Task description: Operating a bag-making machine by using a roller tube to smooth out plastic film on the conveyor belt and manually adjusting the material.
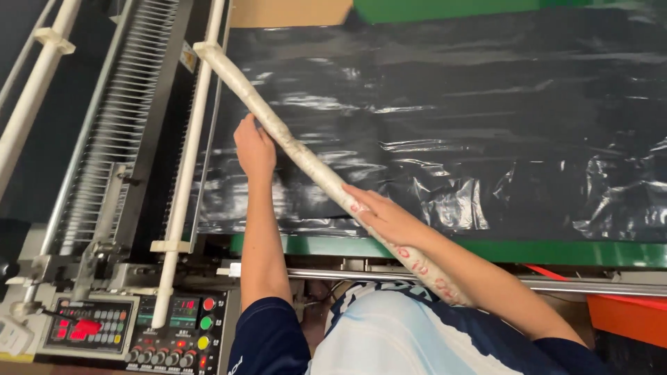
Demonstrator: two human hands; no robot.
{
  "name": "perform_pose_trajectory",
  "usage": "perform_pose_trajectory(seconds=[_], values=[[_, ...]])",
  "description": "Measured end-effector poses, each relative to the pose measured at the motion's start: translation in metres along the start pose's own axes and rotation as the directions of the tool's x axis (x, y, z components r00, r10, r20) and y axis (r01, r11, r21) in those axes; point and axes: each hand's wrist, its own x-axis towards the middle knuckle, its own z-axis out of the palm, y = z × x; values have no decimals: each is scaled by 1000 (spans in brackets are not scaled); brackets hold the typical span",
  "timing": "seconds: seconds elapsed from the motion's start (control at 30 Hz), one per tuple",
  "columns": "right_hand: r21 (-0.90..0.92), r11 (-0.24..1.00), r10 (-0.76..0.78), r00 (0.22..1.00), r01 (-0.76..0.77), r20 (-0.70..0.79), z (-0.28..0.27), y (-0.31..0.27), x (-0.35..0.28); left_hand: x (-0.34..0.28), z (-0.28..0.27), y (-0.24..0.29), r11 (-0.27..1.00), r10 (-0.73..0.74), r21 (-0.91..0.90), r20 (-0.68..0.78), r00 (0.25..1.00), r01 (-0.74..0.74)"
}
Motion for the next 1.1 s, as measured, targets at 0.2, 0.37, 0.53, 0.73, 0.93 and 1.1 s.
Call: perform_pose_trajectory(seconds=[0.2, 0.37, 0.53, 0.73, 0.93, 1.1], values=[[-157, 985, -2, 923, -63, -384, -53, 125, -32, 11, 91, -13, 960, 71, 251, 207, 976, -123], [-59, 921, 247, 694, -385, -676, -150, 181, -158, 0, 134, 14, 938, 82, 279, 399, 913, -206], [25, 744, 415, 433, -667, -800, -192, 187, -258, -18, 138, 59, 930, 108, 231, 570, 814, -285], [227, 532, 629, 202, -816, -751, -193, 149, -263, -29, 131, 81, 933, 60, 221, 683, 728, -284], [41, 808, 360, 437, -587, -824, -164, 98, -193, -17, 132, 76, 975, 13, 154, 676, 737, -158], [151, 939, 341, 774, -310, -534, -109, 35, -91, 6, 144, 33, 949, 181, -297, 243, 953, -104]])
